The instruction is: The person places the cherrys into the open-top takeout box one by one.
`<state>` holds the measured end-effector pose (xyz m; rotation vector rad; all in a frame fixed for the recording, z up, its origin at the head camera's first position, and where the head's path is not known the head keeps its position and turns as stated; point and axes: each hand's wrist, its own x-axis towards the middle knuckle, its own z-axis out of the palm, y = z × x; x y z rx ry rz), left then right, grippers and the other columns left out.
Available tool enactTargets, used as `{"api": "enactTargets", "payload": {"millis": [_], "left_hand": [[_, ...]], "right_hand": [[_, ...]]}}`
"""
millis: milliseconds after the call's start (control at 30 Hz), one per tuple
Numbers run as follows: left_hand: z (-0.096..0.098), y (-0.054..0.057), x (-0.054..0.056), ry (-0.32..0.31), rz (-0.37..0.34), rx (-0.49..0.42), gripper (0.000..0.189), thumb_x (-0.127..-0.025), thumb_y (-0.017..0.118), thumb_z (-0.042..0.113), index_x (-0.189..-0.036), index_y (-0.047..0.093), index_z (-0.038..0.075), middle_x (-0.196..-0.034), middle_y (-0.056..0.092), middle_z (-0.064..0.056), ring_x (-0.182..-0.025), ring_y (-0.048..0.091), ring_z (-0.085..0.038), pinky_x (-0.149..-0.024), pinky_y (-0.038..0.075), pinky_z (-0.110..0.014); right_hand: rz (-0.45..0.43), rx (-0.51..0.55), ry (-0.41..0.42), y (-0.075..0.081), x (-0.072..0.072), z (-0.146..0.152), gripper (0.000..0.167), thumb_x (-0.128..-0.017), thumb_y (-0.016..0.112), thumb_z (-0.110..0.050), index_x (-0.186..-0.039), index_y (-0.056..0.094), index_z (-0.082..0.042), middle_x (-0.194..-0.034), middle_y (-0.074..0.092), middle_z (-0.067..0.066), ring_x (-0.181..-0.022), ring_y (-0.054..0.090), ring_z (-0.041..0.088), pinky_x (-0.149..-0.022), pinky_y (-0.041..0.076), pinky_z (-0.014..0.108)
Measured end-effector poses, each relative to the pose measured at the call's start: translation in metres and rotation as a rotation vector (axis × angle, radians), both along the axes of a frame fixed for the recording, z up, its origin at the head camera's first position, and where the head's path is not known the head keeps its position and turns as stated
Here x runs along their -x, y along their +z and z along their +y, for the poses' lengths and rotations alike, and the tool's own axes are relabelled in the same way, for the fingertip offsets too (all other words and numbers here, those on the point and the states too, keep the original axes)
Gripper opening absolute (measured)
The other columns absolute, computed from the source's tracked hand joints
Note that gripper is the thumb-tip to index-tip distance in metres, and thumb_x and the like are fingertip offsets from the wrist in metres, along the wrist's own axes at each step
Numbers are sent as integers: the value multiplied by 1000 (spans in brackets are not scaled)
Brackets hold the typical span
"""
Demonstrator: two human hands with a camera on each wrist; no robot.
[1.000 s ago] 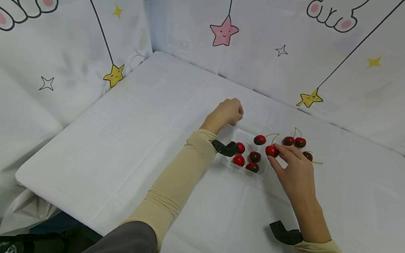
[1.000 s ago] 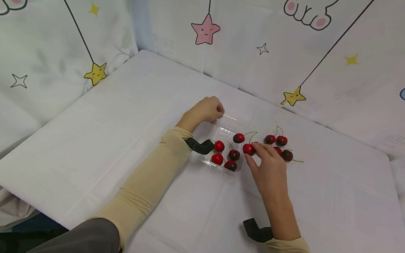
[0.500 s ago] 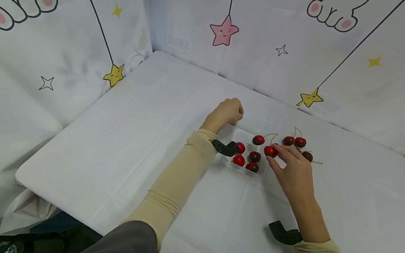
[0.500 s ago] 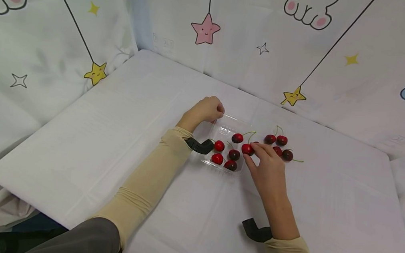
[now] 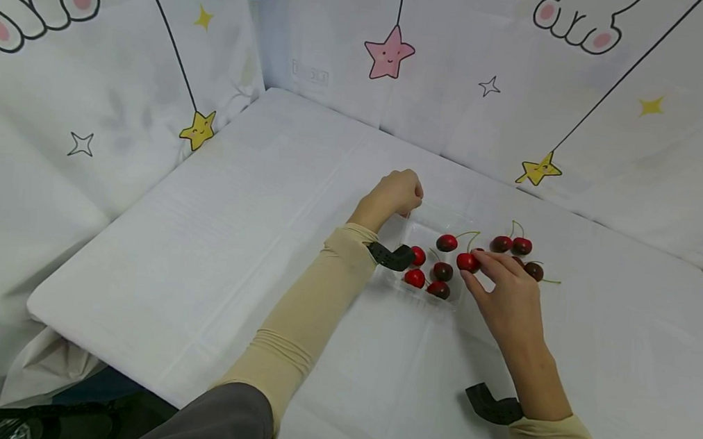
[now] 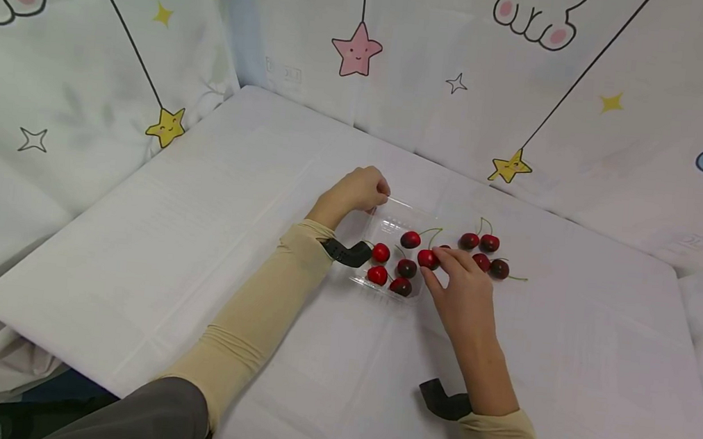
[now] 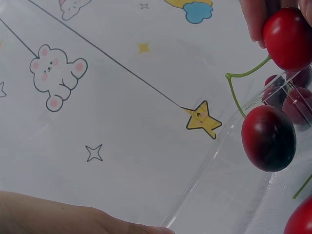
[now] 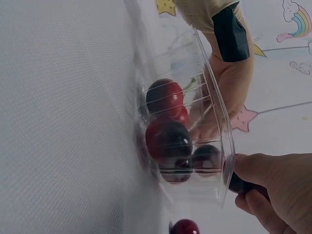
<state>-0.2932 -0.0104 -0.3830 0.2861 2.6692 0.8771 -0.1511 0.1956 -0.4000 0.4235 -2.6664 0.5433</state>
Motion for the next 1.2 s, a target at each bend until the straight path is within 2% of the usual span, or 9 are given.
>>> {"api": "enactTargets", "payload": {"millis": [900, 1200], "left_hand": [[0, -1, 0, 0, 6, -9, 23, -97, 53, 20, -115, 64, 10, -104, 66, -4, -77, 62, -11, -72, 49, -25], [0, 2, -2, -2, -3, 1, 24, -97, 53, 19, -116, 64, 10, -106, 65, -3, -78, 61, -12, -72, 49, -25]], "right_hand": [[-12, -27, 7, -3, 1, -2, 41, -76, 79, -8, -115, 67, -2, -107, 67, 17, -91, 67, 33, -78, 54, 46], [-30, -28, 9, -4, 1, -3, 41, -77, 78, -9, -116, 67, -3, -106, 67, 16, -92, 67, 32, -78, 54, 46]]}}
